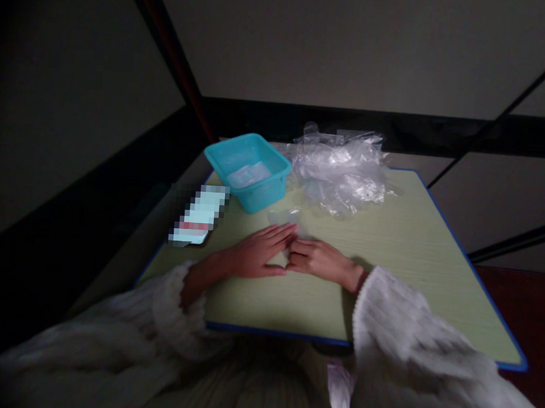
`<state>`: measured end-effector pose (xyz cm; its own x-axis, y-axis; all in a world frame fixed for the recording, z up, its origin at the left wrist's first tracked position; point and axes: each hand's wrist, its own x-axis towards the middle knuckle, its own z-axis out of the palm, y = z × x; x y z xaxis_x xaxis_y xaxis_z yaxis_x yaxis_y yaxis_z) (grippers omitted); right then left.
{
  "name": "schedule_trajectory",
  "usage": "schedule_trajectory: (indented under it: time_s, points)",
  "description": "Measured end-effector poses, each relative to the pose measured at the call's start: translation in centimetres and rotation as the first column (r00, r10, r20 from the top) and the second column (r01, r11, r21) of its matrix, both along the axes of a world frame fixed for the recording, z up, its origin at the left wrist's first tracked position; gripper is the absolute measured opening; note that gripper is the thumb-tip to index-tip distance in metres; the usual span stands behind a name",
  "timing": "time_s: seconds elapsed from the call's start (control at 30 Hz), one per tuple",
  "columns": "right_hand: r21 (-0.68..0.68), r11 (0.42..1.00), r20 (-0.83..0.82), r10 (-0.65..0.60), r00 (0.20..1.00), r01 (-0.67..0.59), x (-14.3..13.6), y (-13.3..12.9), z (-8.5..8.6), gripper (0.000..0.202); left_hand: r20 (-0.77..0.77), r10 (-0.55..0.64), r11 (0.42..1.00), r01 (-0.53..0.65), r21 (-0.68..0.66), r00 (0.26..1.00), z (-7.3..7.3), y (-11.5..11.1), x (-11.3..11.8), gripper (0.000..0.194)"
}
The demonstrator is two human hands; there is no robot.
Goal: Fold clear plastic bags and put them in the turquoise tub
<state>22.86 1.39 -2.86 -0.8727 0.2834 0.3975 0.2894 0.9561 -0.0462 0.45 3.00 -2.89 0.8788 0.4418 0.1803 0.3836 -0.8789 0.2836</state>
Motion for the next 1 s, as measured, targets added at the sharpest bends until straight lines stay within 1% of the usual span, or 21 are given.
schedule_trajectory:
  time_s: [0.13, 0.27, 0.33, 0.43, 0.53, 0.6, 0.8, 1.0]
  points:
    - [-0.091, 0.996, -0.066, 0.011, 0.998, -0.017, 1.0, -0.2, 0.7, 0.027, -0.003, -0.009, 1.000, 0.009, 0.000, 1.000, -0.2, 0.0, -0.2, 0.073]
    - [-0.181, 0.983, -0.062, -0.025, 0.998, 0.013, 3.2, -0.8, 1.8, 0.026, -0.019, -0.003, 1.000, 0.003, 0.013, 1.000, -0.1, -0.1, -0.4, 0.077]
    - [-0.199, 0.979, -0.045, -0.053, 0.998, 0.043, 4.2, -1.0, 2.0, 0.027, -0.015, -0.029, 0.999, 0.030, 0.017, 0.999, 0.3, -0.2, -0.4, 0.078]
    - [-0.223, 0.970, -0.017, -0.105, 0.994, 0.098, 5.1, -1.0, 2.1, 0.028, 0.005, -0.106, 0.994, 0.106, 0.001, 0.994, 0.8, -0.4, -0.4, 0.076]
    - [-0.234, 0.965, -0.007, -0.120, 0.993, 0.115, 5.3, -0.9, 2.1, 0.029, 0.016, -0.183, 0.983, 0.183, -0.029, 0.983, 1.0, -0.5, -0.3, 0.074]
    - [-0.240, 0.965, -0.008, -0.116, 0.993, 0.111, 5.3, -0.8, 2.2, 0.029, 0.012, -0.208, 0.977, 0.208, -0.038, 0.978, 1.0, -0.5, -0.3, 0.075]
    - [-0.262, 0.958, -0.025, -0.131, 0.991, 0.120, 5.4, -0.8, 2.4, 0.027, -0.017, -0.234, 0.972, 0.233, -0.042, 0.972, 0.8, -0.4, -0.3, 0.076]
    - [-0.284, 0.951, -0.022, -0.136, 0.990, 0.125, 5.3, -0.8, 2.4, 0.025, -0.001, -0.235, 0.971, 0.235, -0.050, 0.972, 0.7, -0.3, -0.2, 0.076]
